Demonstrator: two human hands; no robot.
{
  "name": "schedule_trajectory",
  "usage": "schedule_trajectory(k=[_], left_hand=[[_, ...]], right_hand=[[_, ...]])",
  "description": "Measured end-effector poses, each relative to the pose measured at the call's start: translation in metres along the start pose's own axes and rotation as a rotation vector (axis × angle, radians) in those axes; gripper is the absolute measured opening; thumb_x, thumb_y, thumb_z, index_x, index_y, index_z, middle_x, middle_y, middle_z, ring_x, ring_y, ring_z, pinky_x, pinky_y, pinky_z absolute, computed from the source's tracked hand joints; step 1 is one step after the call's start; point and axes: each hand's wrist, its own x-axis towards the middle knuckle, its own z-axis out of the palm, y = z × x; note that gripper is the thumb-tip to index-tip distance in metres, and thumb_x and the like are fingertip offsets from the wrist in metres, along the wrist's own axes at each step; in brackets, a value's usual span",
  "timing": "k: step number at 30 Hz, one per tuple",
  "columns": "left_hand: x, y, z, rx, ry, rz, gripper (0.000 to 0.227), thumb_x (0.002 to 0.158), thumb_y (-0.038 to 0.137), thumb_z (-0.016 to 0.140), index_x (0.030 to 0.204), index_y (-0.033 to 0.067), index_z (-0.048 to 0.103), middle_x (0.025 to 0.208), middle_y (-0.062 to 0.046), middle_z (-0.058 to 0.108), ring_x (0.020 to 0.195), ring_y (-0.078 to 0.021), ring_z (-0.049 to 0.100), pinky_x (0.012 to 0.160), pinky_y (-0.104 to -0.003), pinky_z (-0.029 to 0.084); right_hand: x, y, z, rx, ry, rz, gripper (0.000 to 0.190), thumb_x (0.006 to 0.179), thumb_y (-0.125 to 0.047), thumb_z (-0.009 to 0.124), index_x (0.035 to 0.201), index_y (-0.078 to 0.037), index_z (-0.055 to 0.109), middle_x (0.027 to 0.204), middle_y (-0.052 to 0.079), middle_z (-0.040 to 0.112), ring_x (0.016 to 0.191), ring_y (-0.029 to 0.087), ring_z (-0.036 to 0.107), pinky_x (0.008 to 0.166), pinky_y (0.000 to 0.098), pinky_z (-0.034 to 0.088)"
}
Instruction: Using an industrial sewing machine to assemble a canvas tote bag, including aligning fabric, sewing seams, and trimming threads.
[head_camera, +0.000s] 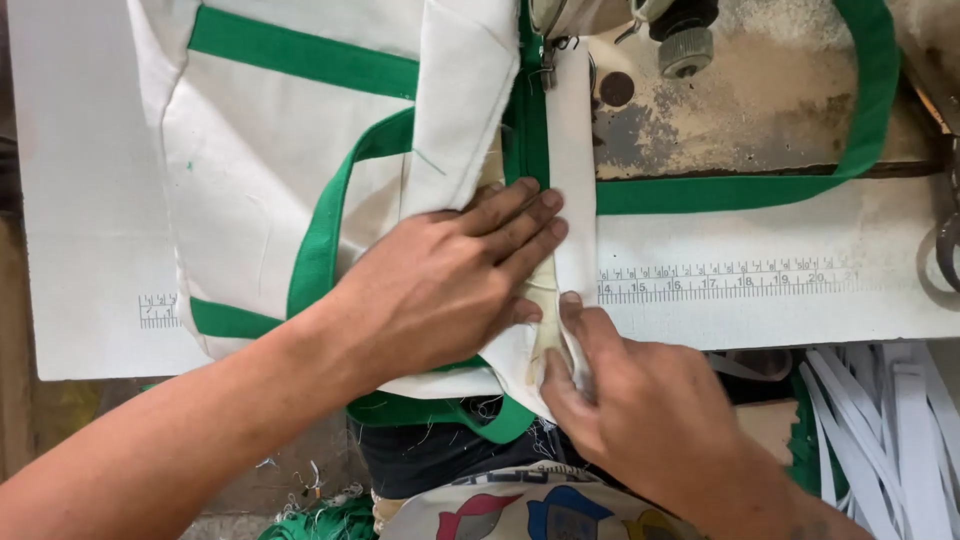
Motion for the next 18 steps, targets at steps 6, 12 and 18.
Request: schedule_trajectory(k=[6,12,18], left_hand=[[0.001,-0.001,-0.001,0.066,0.001,0.008,0.076,0.107,0.057,0.059,0.16,0.0032,0.053,0.165,-0.017,0.055,0.155,-0.0343,0.049,0.118,-0.047,0.049],[0.001,-0.002,-0.006,0.028,0.122,0.015,0.064,0.116,0.042,0.052,0.149,-0.0135,0.056,0.15,-0.034,0.064,0.14,-0.0442,0.064,0.118,-0.048,0.054],[-0.001,-0.001,-0.001,0.248,0.057,0.016,0.073,0.114,0.055,0.047,0.156,-0.0044,0.056,0.156,-0.025,0.063,0.146,-0.0362,0.06,0.123,-0.044,0.048]], right_hand=[[0.055,0.073,-0.026,0.256,0.307,-0.251,0.061,0.1,-0.035,0.083,0.147,0.0,0.068,0.151,0.024,0.067,0.146,0.042,0.062,0.125,0.0558,0.053],[0.058,0.092,0.009,0.272,0.3,-0.288,0.076,0.092,-0.034,0.093,0.151,0.004,0.064,0.16,0.024,0.061,0.154,0.037,0.055,0.134,0.0516,0.043],[0.058,0.088,0.005,0.257,0.293,-0.279,0.075,0.095,-0.034,0.093,0.152,0.003,0.064,0.161,0.023,0.06,0.154,0.038,0.054,0.134,0.0525,0.044]])
